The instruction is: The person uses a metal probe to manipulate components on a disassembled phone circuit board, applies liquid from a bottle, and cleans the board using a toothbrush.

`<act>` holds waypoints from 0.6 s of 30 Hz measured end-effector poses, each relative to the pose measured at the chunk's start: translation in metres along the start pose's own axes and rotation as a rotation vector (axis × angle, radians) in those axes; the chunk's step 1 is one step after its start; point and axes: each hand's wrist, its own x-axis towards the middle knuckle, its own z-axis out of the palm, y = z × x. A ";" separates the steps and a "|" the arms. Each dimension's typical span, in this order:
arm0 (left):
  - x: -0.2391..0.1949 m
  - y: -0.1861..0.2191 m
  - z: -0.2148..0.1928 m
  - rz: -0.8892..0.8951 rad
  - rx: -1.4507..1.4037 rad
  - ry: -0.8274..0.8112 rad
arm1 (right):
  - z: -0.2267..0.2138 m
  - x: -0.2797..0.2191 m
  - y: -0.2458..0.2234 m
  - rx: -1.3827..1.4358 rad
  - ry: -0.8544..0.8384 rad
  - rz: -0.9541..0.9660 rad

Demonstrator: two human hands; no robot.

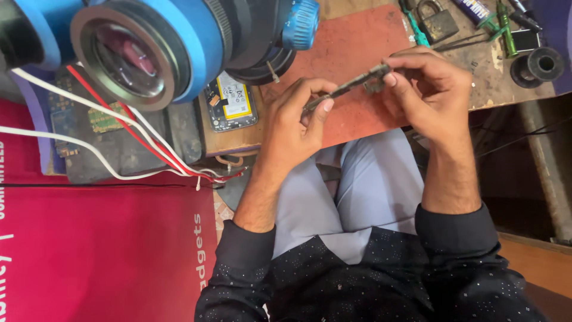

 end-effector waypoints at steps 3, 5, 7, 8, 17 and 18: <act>0.003 0.007 -0.007 0.179 0.185 0.005 | 0.001 0.003 -0.006 -0.059 0.015 -0.072; 0.004 0.008 -0.011 0.316 0.304 -0.013 | 0.000 0.002 -0.009 -0.117 0.009 -0.073; 0.007 0.006 -0.015 0.395 0.387 -0.057 | 0.002 0.001 -0.010 -0.068 0.045 0.060; 0.008 0.005 -0.014 0.407 0.412 -0.063 | 0.002 0.001 -0.010 -0.042 0.062 0.127; 0.004 -0.003 -0.010 0.475 0.607 -0.081 | 0.005 0.004 -0.011 -0.345 -0.124 -0.142; 0.003 -0.003 -0.010 0.484 0.621 -0.088 | 0.005 0.004 -0.012 -0.398 -0.155 -0.153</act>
